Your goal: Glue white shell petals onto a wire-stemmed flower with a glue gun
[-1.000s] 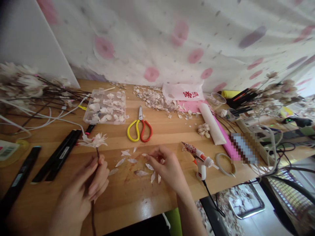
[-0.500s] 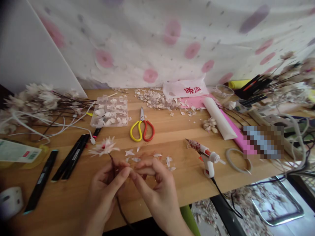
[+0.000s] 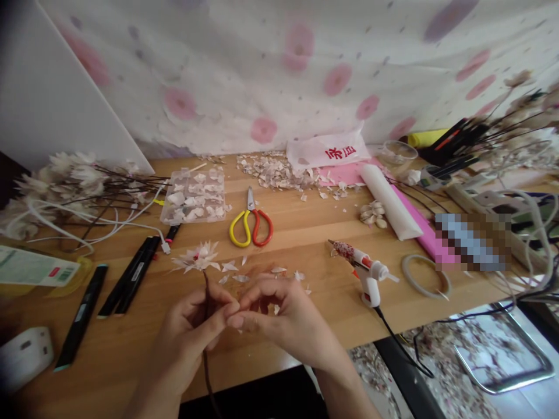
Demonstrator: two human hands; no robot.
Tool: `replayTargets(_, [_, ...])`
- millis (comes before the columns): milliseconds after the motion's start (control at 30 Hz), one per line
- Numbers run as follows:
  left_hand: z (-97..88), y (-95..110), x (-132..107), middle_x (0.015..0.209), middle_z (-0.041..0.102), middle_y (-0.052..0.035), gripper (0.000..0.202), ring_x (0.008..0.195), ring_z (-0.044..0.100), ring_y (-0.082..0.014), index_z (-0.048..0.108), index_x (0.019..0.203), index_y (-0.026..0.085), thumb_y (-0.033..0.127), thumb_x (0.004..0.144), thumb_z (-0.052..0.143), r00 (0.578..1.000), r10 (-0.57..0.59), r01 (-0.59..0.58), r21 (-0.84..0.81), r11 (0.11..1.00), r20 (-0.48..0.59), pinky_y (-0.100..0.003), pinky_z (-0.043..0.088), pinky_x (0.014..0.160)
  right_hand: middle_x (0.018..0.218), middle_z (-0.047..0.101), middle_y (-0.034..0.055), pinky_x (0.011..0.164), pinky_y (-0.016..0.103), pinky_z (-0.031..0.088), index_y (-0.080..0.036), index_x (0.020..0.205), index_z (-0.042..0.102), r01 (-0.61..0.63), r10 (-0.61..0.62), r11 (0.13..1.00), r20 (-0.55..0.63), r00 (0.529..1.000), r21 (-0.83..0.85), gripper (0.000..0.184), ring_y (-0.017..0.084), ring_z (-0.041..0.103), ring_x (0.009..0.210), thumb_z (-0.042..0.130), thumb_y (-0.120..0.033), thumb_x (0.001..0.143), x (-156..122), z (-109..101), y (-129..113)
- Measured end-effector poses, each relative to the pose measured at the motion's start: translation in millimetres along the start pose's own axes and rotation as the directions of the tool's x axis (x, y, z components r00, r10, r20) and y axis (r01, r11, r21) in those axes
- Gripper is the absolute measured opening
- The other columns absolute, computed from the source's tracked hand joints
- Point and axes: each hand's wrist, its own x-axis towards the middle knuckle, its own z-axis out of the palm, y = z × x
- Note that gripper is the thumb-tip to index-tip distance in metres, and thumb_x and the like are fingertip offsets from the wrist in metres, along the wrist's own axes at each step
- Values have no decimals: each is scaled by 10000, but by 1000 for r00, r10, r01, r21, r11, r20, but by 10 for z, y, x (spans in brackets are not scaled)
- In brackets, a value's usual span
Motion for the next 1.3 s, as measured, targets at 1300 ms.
replayTargets(1300, [337, 101, -28, 475, 479, 91, 281, 347, 146, -14, 657, 816, 178, 450, 886, 670, 928, -107, 281, -481, 831, 358, -134, 126, 323, 918, 656, 19, 833, 404, 507, -281, 883, 722, 490, -744, 666, -449, 495, -563, 146, 209, 625, 933, 703, -137, 868, 227, 97, -27])
